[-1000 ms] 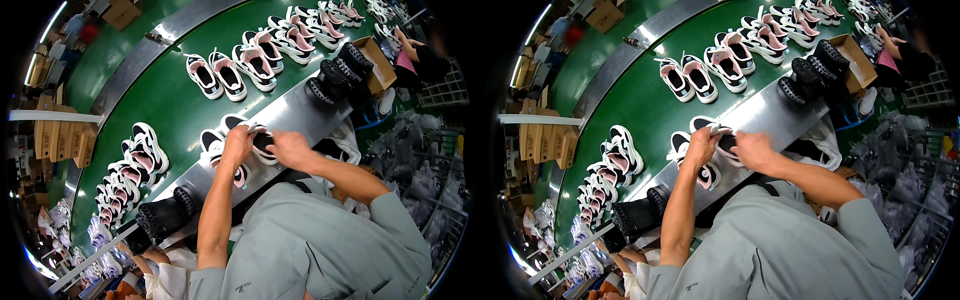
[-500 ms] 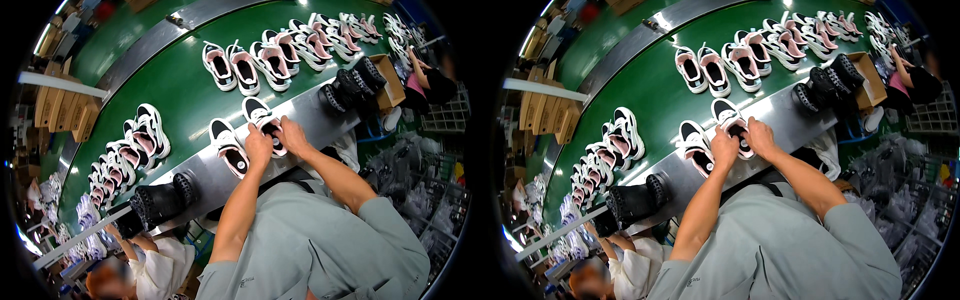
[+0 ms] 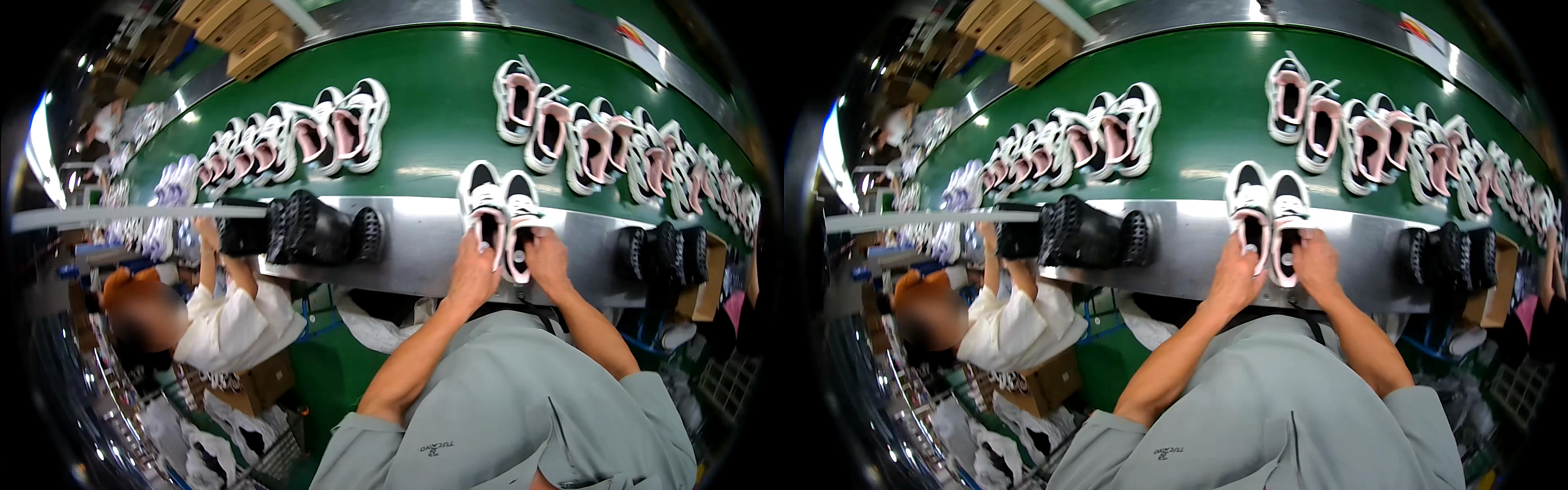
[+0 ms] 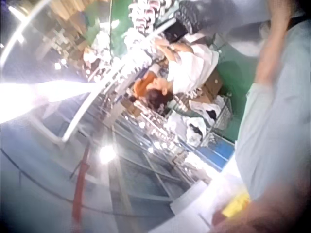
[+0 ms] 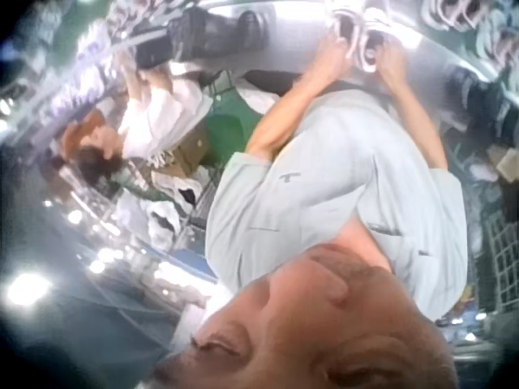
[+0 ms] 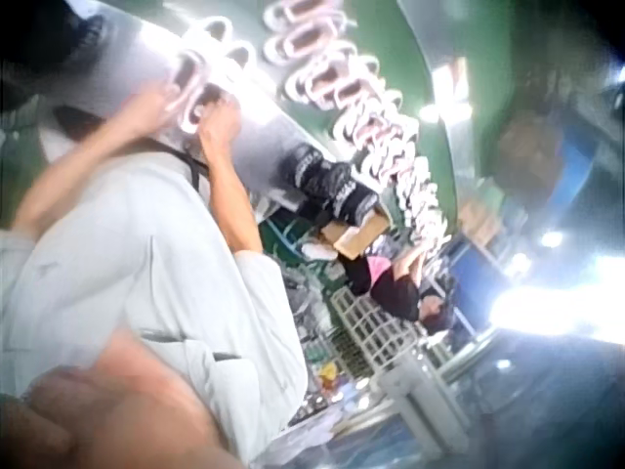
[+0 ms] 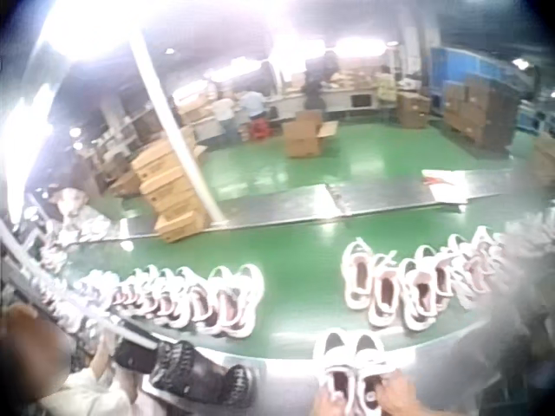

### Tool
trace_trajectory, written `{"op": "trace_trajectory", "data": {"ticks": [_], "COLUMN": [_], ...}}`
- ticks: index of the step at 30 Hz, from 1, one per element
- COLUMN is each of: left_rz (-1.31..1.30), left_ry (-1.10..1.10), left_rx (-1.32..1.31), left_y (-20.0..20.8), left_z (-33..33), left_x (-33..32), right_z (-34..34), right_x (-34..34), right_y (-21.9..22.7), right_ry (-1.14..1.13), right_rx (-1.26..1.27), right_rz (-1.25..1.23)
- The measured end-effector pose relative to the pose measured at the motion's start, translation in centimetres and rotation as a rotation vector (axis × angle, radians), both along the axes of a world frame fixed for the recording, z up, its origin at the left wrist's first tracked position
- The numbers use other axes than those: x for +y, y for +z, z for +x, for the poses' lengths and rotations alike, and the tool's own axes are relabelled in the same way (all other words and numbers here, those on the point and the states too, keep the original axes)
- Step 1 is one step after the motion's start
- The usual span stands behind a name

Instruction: The person assembles shoes by taking white and purple shoes from a conveyor belt, inserting black components into them by hand, and then placing them back onto the belt.

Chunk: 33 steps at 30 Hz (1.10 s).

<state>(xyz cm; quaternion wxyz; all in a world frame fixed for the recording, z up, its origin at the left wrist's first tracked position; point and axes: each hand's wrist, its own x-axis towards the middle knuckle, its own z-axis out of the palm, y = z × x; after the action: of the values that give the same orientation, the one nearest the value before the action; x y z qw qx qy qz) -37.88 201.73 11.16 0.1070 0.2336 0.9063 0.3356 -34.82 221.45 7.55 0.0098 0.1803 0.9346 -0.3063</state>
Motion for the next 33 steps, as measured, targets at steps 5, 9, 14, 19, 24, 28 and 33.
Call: {"op": "trace_trajectory", "data": {"ticks": [5, 9, 14, 19, 24, 28, 33], "left_rz": [0.11, -0.089, -0.25, -0.293, 0.024, 0.317, 0.611], "left_ry": [0.15, 0.605, 0.805, 0.705, 0.528, -0.048, 0.303], "left_rx": [0.063, 0.614, 0.72, 0.763, 0.893, 0.593, -0.076], "left_y": [5.2, 12.1, 13.6, 11.5, 16.5, 14.5, 12.8], "left_z": [0.6, -1.4, -3.2, -5.3, -1.5, 0.6, -2.5], "left_x": [-4.1, -15.1, -22.3, -21.0, -15.2, -9.2, -5.0], "right_z": [1.8, 3.9, 2.8, 1.6, -0.5, -1.4, 1.8], "right_x": [2.5, 2.5, -2.5, -7.9, -12.1, -12.7, -7.7], "right_y": [6.5, 10.3, 10.8, 12.9, 17.3, 17.2, 15.9], "right_ry": [0.01, -0.055, -0.055, 0.14, -0.002, -0.14, -0.081], "right_rx": [-0.346, -0.234, -0.09, -0.026, 0.013, -0.202, -0.373], "right_rz": [0.034, -0.101, -0.321, -0.206, -1.026, -1.587, -1.37]}}
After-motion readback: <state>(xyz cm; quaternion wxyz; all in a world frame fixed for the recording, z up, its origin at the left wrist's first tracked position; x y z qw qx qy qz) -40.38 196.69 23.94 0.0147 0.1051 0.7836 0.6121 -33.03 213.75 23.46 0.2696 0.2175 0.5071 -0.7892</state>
